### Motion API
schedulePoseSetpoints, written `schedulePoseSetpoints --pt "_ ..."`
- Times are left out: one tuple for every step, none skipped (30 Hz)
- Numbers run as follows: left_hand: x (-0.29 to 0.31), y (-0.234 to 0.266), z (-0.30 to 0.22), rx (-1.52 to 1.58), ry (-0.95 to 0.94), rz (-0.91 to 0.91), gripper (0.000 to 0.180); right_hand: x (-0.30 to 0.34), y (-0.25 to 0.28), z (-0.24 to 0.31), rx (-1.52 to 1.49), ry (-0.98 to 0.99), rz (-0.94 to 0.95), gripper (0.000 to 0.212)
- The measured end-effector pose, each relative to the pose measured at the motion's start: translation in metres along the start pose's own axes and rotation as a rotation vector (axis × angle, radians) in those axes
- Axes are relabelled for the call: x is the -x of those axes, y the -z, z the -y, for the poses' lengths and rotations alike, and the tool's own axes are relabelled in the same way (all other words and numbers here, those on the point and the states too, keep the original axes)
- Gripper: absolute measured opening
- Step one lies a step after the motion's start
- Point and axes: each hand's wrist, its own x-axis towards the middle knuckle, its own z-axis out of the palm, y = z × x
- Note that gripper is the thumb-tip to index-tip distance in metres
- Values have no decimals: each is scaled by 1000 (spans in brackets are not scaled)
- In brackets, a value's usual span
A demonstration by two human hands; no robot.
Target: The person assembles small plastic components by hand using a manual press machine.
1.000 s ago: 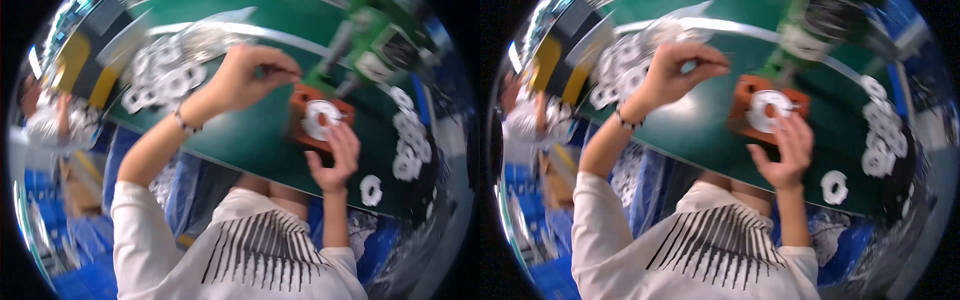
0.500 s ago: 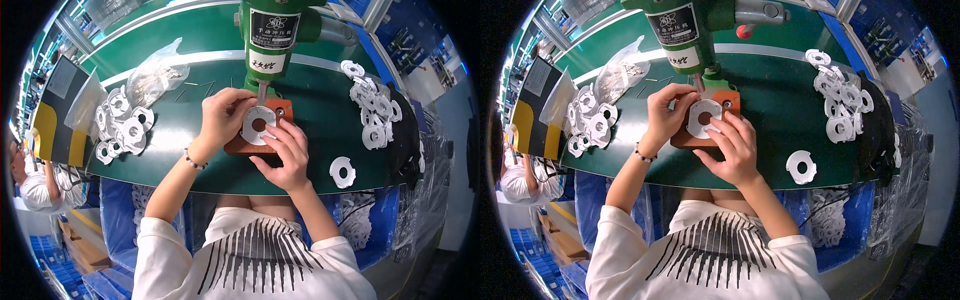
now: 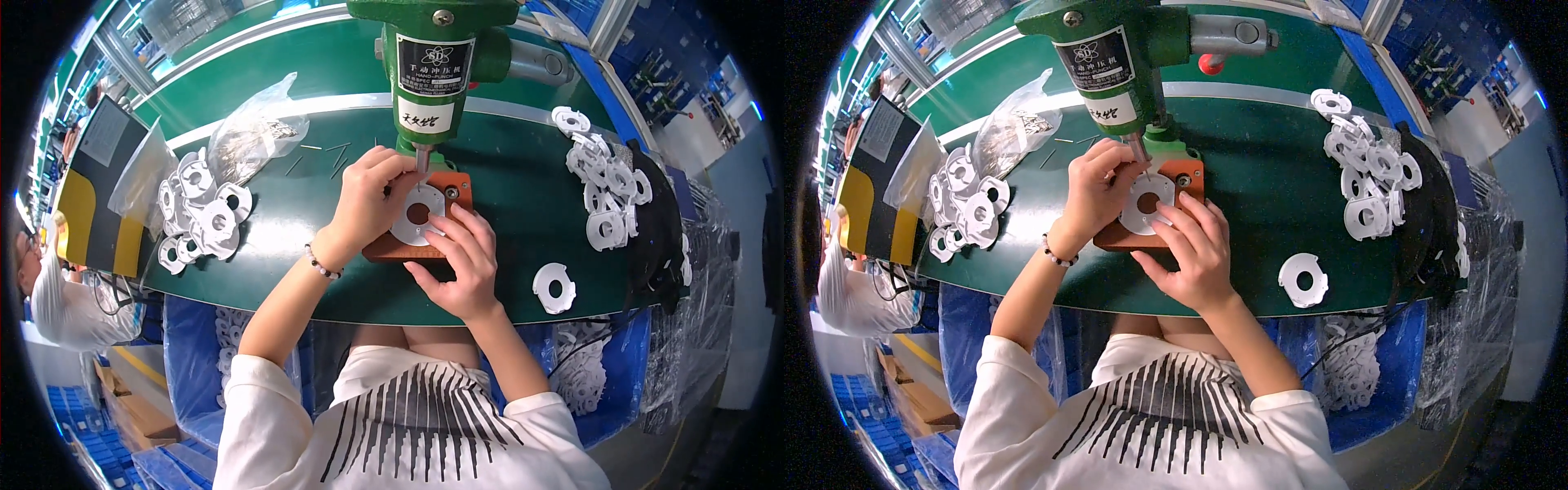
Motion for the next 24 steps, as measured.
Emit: schedulePoseSetpoints --pt "0 0 0 -1 0 -2 11 -1 0 0 0 1 -2 32" --pt "1 -1 1 37 31 -15 12 -1 0 0 -2 4 -1 32" --pt "1 -1 1 75 62 -27 12 -1 0 0 -3 2 2 32" --pt "1 -1 0 76 62 -29 12 -1 1 0 -2 0 5 31" --pt "1 0 -1 79 67 -27 12 -1 1 0 -2 2 6 31" --pt "1 0 -2 82 71 -25 12 -1 1 0 0 0 5 31" --pt "2 0 -2 79 73 -28 12 -1 1 0 -1 0 3 31" --pt "2 0 -2 88 72 -28 12 -1 1 0 -4 3 5 31" --pt "3 -1 -2 97 71 -27 12 0 1 0 -4 4 2 32" --pt "3 0 -1 93 73 -31 12 0 0 0 -4 5 -2 32" --pt "3 0 -1 91 59 -26 11 0 0 1 -7 7 0 32" --pt "3 0 0 88 45 -22 11 0 0 1 -7 7 0 32" --pt "3 0 0 87 46 -24 11 0 0 1 -5 6 1 32" --pt "3 0 0 85 42 -24 11 0 -1 1 -7 7 2 32" --pt "3 0 0 84 38 -24 11 0 -1 1 -3 6 1 33" --pt "3 0 0 83 39 -25 11 0 -1 1 1 5 0 33" --pt "2 0 1 75 36 -18 12 0 0 0 1 6 2 33" --pt "2 0 1 67 34 -10 12 0 0 0 3 5 4 33" --pt "2 0 1 67 35 -11 12 0 0 0 4 4 5 33" --pt "1 0 1 59 7 -12 14 0 0 -1 3 5 6 33" --pt "0 0 1 52 -21 -13 15 0 0 -1 5 6 8 33" --pt "0 0 1 51 -19 -13 15 1 0 -1 6 5 11 33" --pt "0 1 1 49 -9 -1 15 1 1 0 4 5 13 33" --pt "0 1 1 46 1 10 14 1 1 0 3 10 14 34"
